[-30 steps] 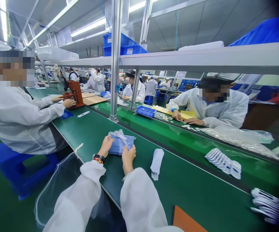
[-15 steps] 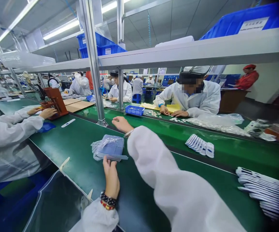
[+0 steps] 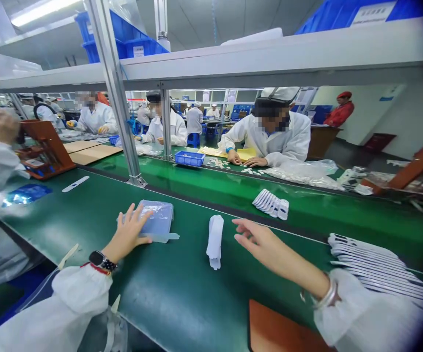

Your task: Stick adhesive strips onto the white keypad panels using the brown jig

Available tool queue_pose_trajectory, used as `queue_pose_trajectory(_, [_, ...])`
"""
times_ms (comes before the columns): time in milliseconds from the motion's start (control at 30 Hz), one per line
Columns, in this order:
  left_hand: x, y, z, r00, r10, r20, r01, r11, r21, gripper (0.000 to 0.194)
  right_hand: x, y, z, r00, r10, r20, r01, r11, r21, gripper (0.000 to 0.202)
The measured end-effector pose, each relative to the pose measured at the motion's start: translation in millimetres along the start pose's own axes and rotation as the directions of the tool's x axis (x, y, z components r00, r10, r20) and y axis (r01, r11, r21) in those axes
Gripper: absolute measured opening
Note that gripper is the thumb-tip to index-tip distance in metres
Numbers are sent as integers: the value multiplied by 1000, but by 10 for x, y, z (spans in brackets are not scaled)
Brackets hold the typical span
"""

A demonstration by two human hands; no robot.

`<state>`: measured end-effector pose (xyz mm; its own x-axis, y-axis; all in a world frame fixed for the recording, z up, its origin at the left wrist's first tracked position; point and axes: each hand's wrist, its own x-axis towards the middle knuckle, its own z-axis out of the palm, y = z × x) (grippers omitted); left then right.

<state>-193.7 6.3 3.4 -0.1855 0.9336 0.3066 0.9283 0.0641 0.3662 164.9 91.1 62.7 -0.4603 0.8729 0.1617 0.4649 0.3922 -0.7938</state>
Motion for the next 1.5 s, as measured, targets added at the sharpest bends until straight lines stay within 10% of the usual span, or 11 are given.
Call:
queue_pose_trajectory(267, [245, -217, -128, 968, 73, 240, -108, 985, 136, 83, -280, 718, 511, 967, 254, -25, -231, 910, 345, 43])
queue_pose_trajectory(433, [-86, -208, 84, 999, -38, 10, 32, 927, 373, 100, -178, 1048, 784, 974, 227, -11, -191, 844, 501, 48])
queue_pose_trajectory(600, [-120, 1004, 379, 909, -258, 326, 321, 934, -154, 60, -155, 1212, 992, 951, 281, -126, -134, 744, 655, 54])
queue_pose_trajectory(700, [156, 1839, 536, 877, -264, 401, 313, 948, -61, 59, -145, 1126, 933, 953, 287, -95, -138, 693, 708, 52])
queue_pose_trajectory(800, [392, 2231, 654, 875, -290, 387, 270, 957, 106, 66, -126, 989, 808, 964, 262, -52, -146, 680, 719, 47])
queue_pose_trajectory(1233, [496, 2302, 867, 821, -422, 385, 502, 855, -132, 35, -183, 824, 763, 970, 200, -141, -75, 793, 605, 56])
queue_pose_trajectory(1500, [359, 2074, 742, 789, -255, 559, 571, 639, -515, 30, -230, 640, 794, 980, -110, -163, 108, 994, -20, 84])
